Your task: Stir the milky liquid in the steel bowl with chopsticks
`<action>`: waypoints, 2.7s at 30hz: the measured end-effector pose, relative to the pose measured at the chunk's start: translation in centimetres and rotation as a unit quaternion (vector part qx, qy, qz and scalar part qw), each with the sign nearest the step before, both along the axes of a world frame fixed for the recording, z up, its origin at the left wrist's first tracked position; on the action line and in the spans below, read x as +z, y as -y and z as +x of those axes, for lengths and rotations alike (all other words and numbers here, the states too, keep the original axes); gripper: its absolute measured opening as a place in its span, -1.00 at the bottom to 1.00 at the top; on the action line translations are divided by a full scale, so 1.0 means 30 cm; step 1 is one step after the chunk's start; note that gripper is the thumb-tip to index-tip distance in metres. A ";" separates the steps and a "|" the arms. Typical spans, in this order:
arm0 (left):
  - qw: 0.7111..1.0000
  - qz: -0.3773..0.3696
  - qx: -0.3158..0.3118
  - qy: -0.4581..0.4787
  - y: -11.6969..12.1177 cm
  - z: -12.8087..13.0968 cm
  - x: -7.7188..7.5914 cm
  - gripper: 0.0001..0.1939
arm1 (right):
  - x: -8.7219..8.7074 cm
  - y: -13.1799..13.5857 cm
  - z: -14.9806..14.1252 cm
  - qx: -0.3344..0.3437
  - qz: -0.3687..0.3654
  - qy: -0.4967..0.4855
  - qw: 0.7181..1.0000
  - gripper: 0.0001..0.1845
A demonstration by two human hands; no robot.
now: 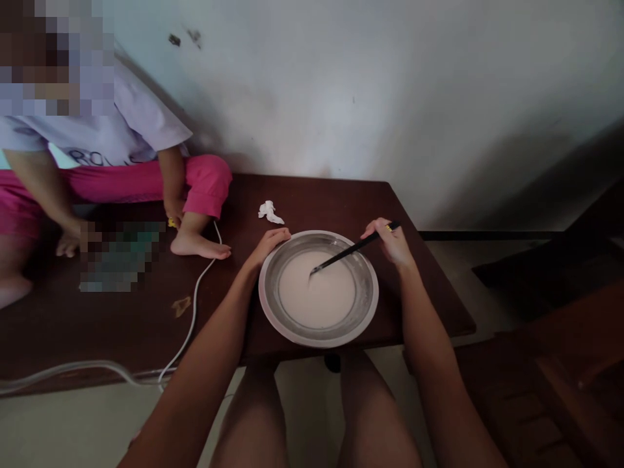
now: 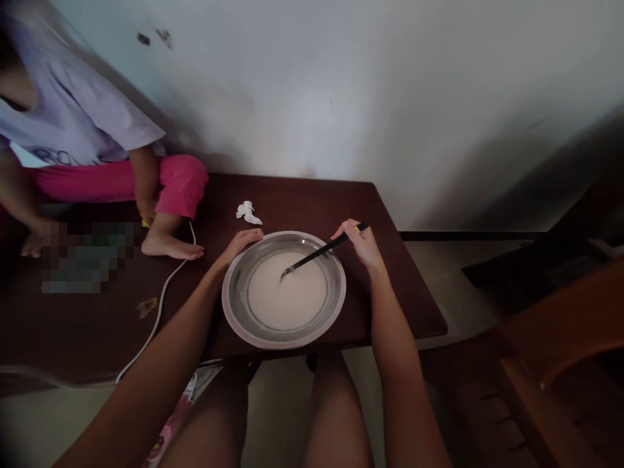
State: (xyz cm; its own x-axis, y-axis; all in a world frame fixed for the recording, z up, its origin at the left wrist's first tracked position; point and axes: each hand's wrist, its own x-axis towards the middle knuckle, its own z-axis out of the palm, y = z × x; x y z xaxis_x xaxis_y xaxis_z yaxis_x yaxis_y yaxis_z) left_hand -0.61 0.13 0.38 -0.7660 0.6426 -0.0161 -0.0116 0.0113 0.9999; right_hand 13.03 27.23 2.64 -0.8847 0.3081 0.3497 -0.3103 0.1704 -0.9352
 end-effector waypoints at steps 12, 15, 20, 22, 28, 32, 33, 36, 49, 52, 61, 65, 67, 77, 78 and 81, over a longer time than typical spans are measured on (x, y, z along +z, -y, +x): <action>1.000 -0.008 0.006 -0.004 -0.002 -0.003 0.000 -0.71 | 0.011 -0.012 0.004 -0.043 -0.030 -0.015 0.998 -0.62; 1.000 -0.005 0.004 -0.015 -0.002 -0.003 -0.002 -0.71 | 0.012 -0.015 0.007 -0.009 -0.030 0.008 0.999 -0.61; 1.000 -0.001 0.010 -0.012 -0.002 -0.004 -0.009 -0.73 | 0.011 -0.008 0.006 0.004 -0.009 0.019 1.000 -0.60; 1.000 -0.002 0.010 -0.005 -0.003 -0.004 -0.008 -0.74 | 0.012 -0.009 0.007 -0.035 -0.018 0.000 0.999 -0.59; 1.000 0.001 0.008 0.004 -0.005 0.001 0.003 -0.75 | 0.008 0.013 0.004 0.045 -0.011 0.042 0.998 -0.61; 1.000 0.004 0.007 0.000 -0.004 0.000 -0.001 -0.74 | 0.013 0.001 0.003 -0.047 -0.026 -0.008 0.999 -0.60; 1.000 0.003 0.006 -0.001 -0.004 -0.002 -0.004 -0.74 | 0.014 -0.001 0.004 -0.053 -0.029 -0.006 0.998 -0.59; 1.000 -0.003 0.004 -0.008 -0.003 -0.009 -0.013 -0.74 | 0.013 0.015 0.006 0.029 -0.016 0.037 0.999 -0.58; 0.999 -0.005 0.010 -0.034 -0.001 -0.014 -0.017 -0.70 | 0.013 0.021 0.006 0.085 0.010 0.052 0.995 -0.60; 1.000 -0.008 0.009 -0.024 -0.002 -0.014 -0.015 -0.70 | 0.012 0.013 0.001 0.009 0.003 0.013 1.000 -0.62; 0.999 -0.008 0.011 -0.034 -0.005 -0.010 -0.014 -0.71 | 0.013 0.017 0.002 0.052 0.025 0.031 0.998 -0.59; 1.000 -0.009 0.005 -0.029 -0.004 -0.013 -0.014 -0.70 | 0.015 0.005 0.003 -0.029 0.014 -0.003 0.999 -0.60; 1.000 -0.009 0.005 -0.026 -0.004 -0.017 -0.017 -0.69 | 0.014 0.009 0.004 0.008 0.021 0.026 0.999 -0.59; 0.999 -0.014 0.007 -0.028 -0.005 -0.017 -0.019 -0.70 | 0.020 0.004 0.008 -0.004 0.004 0.001 1.000 -0.65; 1.000 -0.011 0.008 -0.028 -0.005 -0.016 -0.018 -0.69 | 0.019 0.009 0.008 0.026 0.010 0.018 0.999 -0.65; 1.000 -0.009 0.012 -0.022 -0.005 -0.012 -0.014 -0.69 | 0.014 0.025 0.004 0.068 0.035 0.034 0.996 -0.63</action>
